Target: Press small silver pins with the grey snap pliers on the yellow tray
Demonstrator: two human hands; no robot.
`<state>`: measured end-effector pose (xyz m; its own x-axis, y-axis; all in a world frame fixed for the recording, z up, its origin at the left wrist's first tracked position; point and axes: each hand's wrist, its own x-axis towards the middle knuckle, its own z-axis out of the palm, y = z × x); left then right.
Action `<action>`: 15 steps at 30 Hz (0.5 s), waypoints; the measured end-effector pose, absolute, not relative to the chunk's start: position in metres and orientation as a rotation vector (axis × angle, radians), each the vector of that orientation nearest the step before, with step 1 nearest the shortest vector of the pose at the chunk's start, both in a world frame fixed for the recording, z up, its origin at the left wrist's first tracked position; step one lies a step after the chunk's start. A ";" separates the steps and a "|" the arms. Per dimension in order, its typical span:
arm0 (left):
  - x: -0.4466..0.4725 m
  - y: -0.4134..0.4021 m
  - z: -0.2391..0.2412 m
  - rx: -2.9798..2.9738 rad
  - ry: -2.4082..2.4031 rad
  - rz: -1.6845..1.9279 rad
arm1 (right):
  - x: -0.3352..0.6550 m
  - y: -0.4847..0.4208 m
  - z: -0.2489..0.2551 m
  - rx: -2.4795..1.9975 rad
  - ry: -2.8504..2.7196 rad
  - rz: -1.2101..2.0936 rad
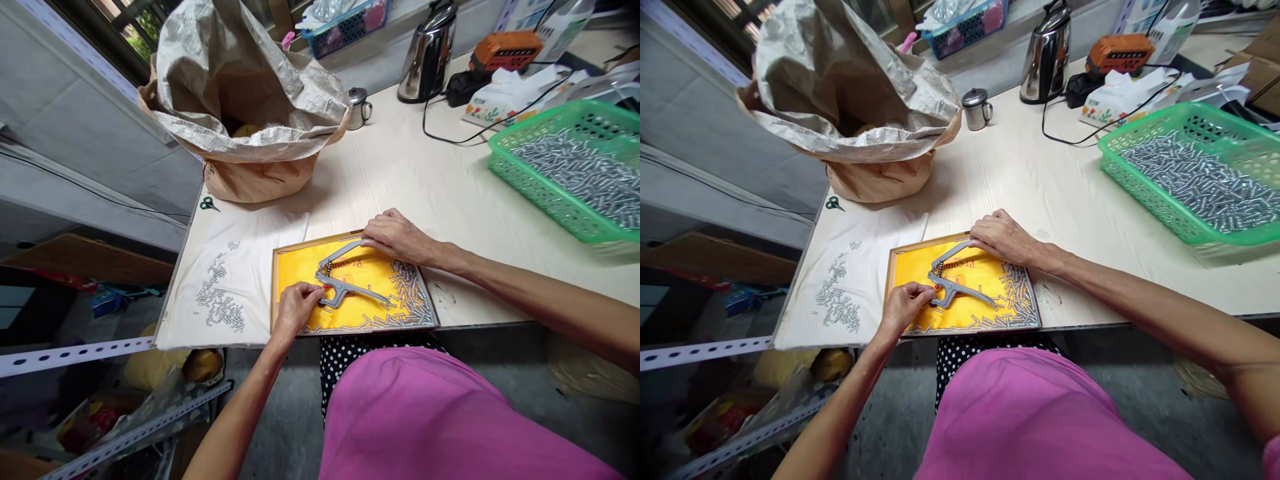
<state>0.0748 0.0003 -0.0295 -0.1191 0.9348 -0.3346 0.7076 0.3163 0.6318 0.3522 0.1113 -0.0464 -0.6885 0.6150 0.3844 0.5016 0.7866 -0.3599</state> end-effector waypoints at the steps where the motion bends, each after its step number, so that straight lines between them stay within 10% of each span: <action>1: 0.075 0.000 -0.029 1.461 1.895 0.400 | 0.352 0.111 -0.047 -0.836 -2.485 0.315; 15: 0.078 0.003 -0.021 1.261 1.830 0.208 | 0.343 0.113 -0.050 -0.841 -2.501 0.309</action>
<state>0.0780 0.0026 -0.0205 -0.0991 0.8210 -0.5622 0.6738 0.4711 0.5692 0.3425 0.1129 -0.0496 -0.6955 0.6161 0.3696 0.5076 0.7854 -0.3542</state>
